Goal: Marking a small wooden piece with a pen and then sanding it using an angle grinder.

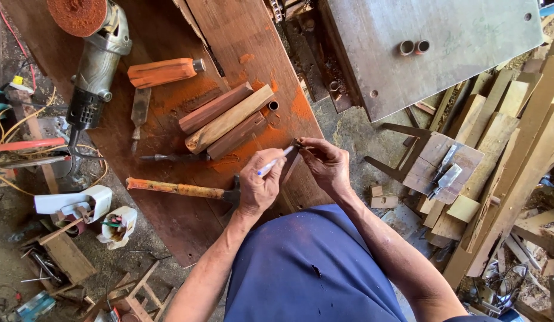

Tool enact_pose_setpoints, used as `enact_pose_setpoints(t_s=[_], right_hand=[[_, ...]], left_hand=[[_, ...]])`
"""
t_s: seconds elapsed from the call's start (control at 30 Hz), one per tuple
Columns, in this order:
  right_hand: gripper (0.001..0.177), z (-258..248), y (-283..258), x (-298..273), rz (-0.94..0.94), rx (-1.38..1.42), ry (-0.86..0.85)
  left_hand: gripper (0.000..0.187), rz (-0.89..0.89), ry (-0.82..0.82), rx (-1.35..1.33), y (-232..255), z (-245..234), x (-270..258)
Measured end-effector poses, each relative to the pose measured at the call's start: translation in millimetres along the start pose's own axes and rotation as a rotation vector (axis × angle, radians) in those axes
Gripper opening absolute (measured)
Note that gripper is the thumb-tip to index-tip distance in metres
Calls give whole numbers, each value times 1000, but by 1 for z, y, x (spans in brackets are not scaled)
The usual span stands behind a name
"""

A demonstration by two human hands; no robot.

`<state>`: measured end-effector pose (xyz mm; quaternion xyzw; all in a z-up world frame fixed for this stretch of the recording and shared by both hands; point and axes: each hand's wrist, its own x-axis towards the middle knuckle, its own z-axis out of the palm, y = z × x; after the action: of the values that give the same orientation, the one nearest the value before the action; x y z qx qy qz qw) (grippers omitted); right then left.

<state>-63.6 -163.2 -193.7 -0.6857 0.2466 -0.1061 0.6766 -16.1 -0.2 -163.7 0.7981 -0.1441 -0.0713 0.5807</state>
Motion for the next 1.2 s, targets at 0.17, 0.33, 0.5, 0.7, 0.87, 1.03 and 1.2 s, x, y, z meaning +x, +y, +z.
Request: enact_pose_setpoints(t_s=[0.17,0.33,0.5,0.7,0.87,1.03,1.2], right_hand=[[15,0,-1,0,0,-11,-17],[15,-1,1,1,-3,-21,-13],[16,2,4,-1,0,-46,-5],[15,3,-1,1,-41,-125,-20],[15,6,-12,3,-132,-199,-6],[16,34,-5,24,-280,-361,-75],[75,36,-53,42,-513,-511,-406]], left_hand=[[12,10,-24,15,5,2,0],[12,34,1,56,0,5,-3],[11,56,22,60,0,2,-3],[10,39,54,45,-4,3,-5],[11,44,162,101,-21,-8,-11],[12,71,199,190,4,-40,-5],[13,49,190,203,17,-56,-2]])
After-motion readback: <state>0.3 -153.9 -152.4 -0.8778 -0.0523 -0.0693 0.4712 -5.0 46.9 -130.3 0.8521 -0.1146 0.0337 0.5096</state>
